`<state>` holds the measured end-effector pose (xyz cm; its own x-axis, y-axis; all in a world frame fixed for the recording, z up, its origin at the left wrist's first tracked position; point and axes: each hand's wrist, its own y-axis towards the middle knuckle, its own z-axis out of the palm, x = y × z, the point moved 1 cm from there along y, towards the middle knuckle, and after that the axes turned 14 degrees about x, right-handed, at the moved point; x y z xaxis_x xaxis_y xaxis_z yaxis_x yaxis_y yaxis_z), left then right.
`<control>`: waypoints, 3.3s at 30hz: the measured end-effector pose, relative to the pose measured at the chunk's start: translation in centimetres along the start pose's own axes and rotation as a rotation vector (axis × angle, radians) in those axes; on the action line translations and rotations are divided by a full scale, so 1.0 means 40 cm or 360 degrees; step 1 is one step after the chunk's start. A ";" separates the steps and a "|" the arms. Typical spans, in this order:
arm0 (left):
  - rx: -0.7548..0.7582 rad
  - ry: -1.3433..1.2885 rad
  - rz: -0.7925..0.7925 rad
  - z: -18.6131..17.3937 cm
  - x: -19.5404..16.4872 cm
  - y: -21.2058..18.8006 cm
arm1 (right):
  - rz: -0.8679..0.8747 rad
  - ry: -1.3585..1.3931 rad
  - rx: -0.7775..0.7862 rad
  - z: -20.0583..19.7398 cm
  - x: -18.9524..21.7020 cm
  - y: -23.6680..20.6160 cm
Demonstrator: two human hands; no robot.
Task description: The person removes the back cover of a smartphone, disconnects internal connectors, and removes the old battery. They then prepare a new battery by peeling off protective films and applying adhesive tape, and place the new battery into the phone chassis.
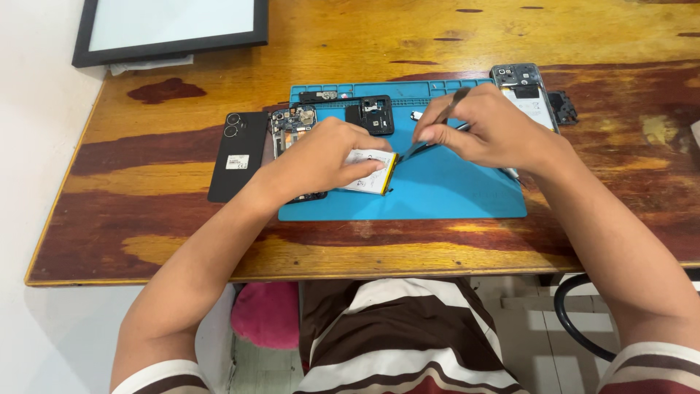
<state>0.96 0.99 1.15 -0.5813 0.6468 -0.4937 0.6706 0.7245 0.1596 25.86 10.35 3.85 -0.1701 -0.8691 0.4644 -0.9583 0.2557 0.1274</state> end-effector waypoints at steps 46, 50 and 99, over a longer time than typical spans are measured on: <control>-0.0670 -0.1208 -0.0246 0.069 0.037 0.025 | 0.0105 -0.0806 -0.0540 0.066 0.082 0.013; -0.0723 -0.1164 -0.0214 0.066 0.038 0.026 | 0.0111 -0.0783 -0.0536 0.063 0.083 0.011; -0.0703 -0.0845 -0.0224 0.071 0.002 0.023 | 0.0129 -0.0864 -0.0545 0.095 0.113 0.015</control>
<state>2.84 1.02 -1.15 -0.2698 0.4176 -0.8676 0.2903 0.8944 0.3403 23.63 4.96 2.71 -0.4167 -0.9090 -0.0137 -0.8254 0.3719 0.4247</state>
